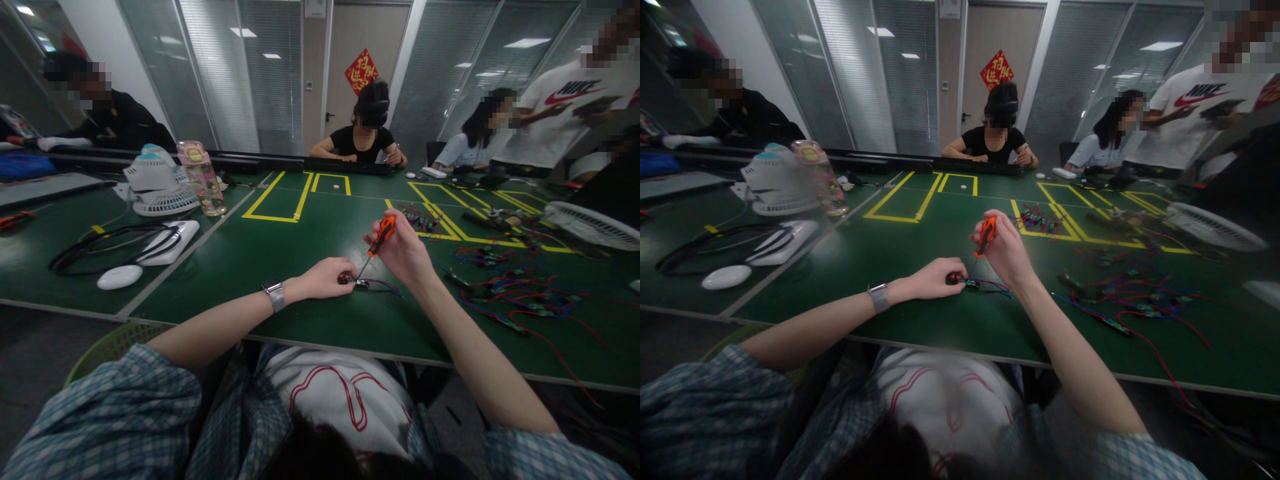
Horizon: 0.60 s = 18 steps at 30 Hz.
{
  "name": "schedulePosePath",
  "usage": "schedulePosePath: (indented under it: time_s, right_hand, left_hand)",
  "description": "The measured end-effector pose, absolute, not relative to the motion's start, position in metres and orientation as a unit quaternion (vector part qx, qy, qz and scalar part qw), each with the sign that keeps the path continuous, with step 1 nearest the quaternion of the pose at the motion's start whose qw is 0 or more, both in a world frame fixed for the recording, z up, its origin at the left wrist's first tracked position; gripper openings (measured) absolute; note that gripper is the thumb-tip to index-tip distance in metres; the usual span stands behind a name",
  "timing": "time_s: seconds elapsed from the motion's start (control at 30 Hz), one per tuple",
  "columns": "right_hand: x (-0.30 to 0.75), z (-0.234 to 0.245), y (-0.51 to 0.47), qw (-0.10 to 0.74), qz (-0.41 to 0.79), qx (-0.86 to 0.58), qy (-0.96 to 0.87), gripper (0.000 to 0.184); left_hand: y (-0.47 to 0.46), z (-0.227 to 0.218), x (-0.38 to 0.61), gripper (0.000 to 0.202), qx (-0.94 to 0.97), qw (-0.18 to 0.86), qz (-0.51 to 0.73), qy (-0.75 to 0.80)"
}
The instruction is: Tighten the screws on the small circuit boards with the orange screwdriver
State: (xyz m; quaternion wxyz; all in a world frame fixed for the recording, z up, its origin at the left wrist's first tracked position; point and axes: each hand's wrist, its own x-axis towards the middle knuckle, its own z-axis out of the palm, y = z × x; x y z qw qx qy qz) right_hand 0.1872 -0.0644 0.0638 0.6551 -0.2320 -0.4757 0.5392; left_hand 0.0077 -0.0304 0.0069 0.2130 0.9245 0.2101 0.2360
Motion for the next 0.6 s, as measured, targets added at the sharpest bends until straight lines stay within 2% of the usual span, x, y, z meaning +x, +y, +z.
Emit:
schedulePosePath:
  time_s: [0.3,0.6]
  right_hand:
    - [0.1907,0.0614,-0.0611,0.688,0.525,-0.237,-0.441,0.028]
    - [0.1917,0.0626,-0.0604,0.672,0.517,-0.255,-0.465,0.024]
  left_hand:
    - [-0.0291,0.0062,0.0079,0.008,0.925,0.213,0.23,0.214]
    - [-0.0304,0.0071,0.0076,0.007,0.924,0.214,0.231,0.217]
